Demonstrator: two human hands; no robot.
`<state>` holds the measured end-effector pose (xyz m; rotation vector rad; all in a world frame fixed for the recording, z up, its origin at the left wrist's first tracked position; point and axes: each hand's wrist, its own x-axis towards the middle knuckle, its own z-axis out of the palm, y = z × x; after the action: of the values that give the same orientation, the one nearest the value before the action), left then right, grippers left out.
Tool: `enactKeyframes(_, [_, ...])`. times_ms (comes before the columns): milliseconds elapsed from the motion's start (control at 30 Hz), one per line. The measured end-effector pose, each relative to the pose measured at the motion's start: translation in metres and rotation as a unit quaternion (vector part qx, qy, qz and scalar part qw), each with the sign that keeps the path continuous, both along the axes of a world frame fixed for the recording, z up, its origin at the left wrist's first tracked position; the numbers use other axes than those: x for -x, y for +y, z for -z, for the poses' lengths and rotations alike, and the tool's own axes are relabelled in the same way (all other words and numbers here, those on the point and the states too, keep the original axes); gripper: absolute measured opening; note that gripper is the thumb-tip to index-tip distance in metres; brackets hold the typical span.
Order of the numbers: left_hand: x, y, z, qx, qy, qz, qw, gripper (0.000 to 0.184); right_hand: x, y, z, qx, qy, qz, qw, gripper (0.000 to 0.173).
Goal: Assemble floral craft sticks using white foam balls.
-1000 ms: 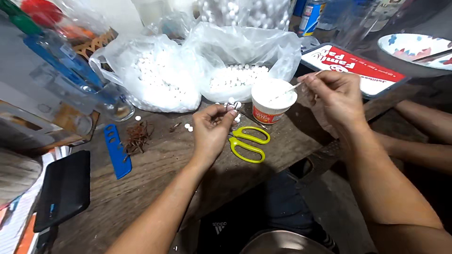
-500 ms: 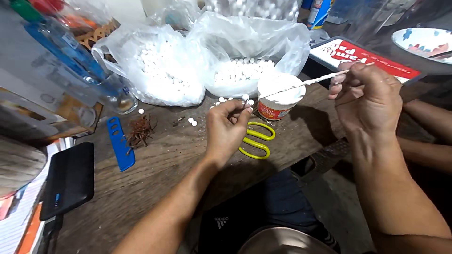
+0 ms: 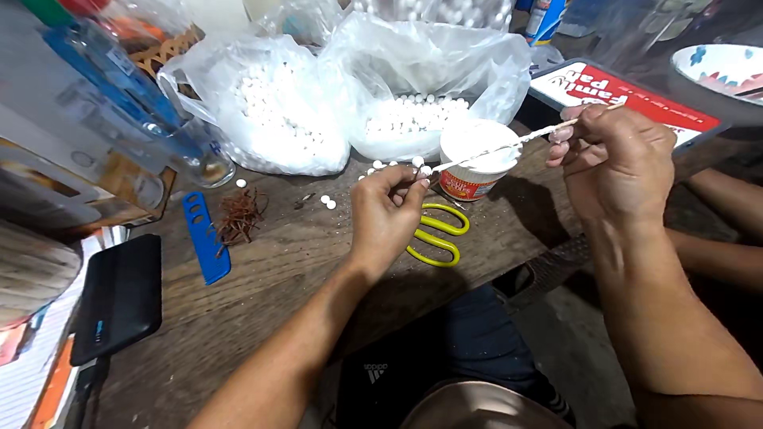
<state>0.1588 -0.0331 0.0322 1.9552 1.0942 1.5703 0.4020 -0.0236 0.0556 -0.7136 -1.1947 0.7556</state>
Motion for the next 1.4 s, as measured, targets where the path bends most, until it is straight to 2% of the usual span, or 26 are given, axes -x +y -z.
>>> enactKeyframes(333, [-0.004, -0.001, -0.001, -0.016, -0.012, -0.011, 1.0, 0.005, -0.003, 0.001, 0.002, -0.01, -0.034, 0.004, 0.999, 0.034])
enactKeyframes(600, [-0.003, 0.0, -0.005, -0.008, -0.013, -0.015, 1.0, 0.005, -0.006, 0.011, 0.013, -0.025, -0.013, -0.004, 1.0, 0.034])
enactKeyframes(833, [0.002, 0.001, -0.002, 0.01, -0.01, -0.007, 1.0, 0.005, 0.004, -0.008, -0.001, 0.021, 0.023, -0.02, 0.999, 0.039])
enactKeyframes(1400, [0.002, -0.002, 0.002, -0.023, 0.032, -0.017, 0.999, 0.004, 0.016, -0.004, -0.003, -0.008, -0.012, -0.014, 1.0, 0.037])
